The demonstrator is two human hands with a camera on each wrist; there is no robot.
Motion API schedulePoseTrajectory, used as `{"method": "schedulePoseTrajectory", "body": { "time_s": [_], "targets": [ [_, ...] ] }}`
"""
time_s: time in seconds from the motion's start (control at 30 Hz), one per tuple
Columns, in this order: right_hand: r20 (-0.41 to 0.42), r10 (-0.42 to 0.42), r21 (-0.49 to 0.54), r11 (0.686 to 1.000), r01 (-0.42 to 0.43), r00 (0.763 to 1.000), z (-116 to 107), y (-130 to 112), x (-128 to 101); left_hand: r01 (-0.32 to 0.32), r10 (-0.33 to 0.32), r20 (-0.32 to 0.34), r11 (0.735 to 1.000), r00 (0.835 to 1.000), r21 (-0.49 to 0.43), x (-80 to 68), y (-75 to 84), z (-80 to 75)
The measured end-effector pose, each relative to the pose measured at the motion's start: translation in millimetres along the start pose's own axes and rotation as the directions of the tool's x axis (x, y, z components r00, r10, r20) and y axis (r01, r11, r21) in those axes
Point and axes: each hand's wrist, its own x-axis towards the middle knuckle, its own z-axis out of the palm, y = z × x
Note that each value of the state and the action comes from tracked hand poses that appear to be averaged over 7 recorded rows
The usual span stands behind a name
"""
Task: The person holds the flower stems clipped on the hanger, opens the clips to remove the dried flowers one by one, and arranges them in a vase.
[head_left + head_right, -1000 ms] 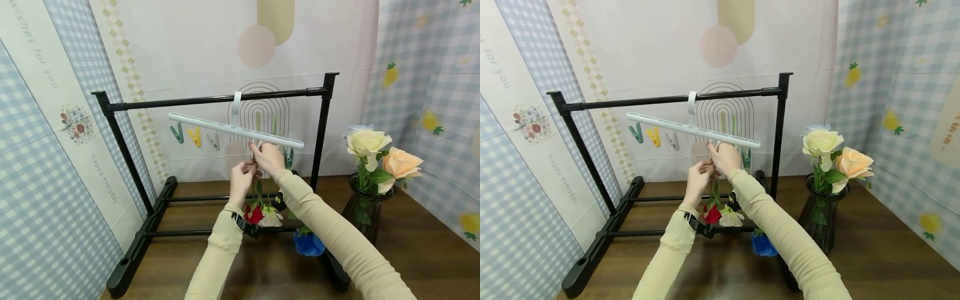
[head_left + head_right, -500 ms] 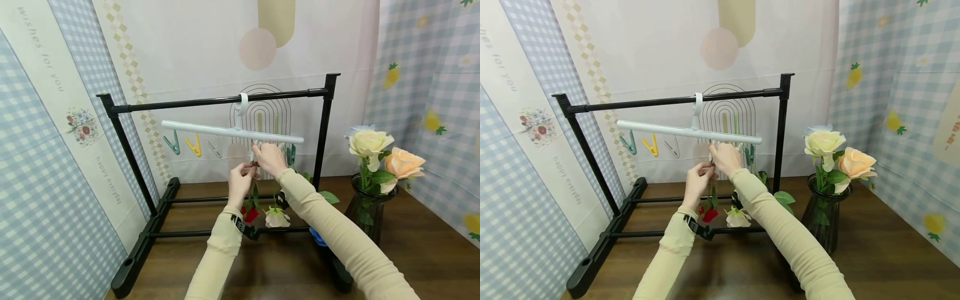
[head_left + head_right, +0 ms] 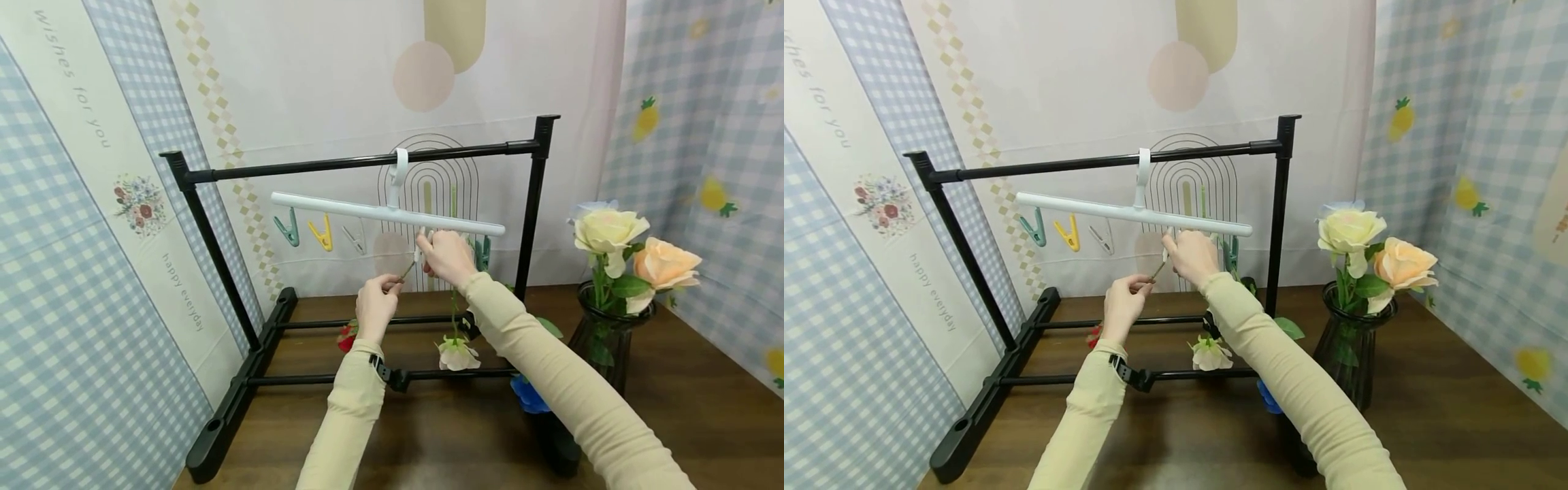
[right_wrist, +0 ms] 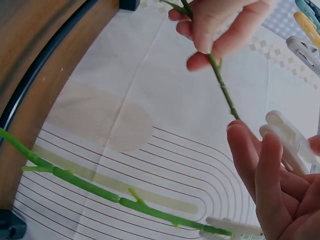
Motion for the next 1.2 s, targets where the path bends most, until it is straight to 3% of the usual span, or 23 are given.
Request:
{"method": "schedulePoseTrajectory", "body": {
  "time_s": [0.13,0.3,0.6,0.83,0.93,1.03,1.1,1.2],
  "targets": [
    [-0.004,0.013,0.033,0.999,-0.013,1.000,-2,4,-4,-0.083,0.082,0.016,0.994,0.996,0.070,-3.8,-2.7,-3.1],
    [-0.011,0.008,0.064,0.998,-0.007,1.000,-5,4,-5,-0.193,0.198,-0.011,0.964,0.980,0.183,-7.5,-5.3,-12.1],
    [-0.020,0.037,0.099,0.994,-0.035,0.999,-4,13,-9,-0.248,0.249,0.029,0.933,0.968,0.260,-15.9,4.3,-19.2],
    [-0.013,-0.005,0.080,0.997,0.006,1.000,-4,13,-14,-0.245,0.246,0.030,0.934,0.969,0.262,-19.3,6.0,-19.0],
    [-0.022,-0.054,0.039,0.998,0.055,0.998,-6,11,-22,-0.261,0.263,0.027,0.929,0.964,0.264,-20.9,7.2,-19.0],
    [-0.045,-0.165,0.001,0.986,0.165,0.985,-4,8,-33,-0.284,0.287,0.027,0.923,0.958,0.261,-23.4,9.9,-19.5],
    [-0.053,-0.266,-0.021,0.964,0.265,0.963,-2,7,-42,-0.299,0.303,0.028,0.917,0.953,0.263,-25.7,12.7,-20.1],
    [-0.054,-0.414,-0.097,0.908,0.408,0.909,5,4,-53,-0.327,0.333,0.029,0.902,0.942,0.283,-29.6,17.3,-20.5]
  ]
}}
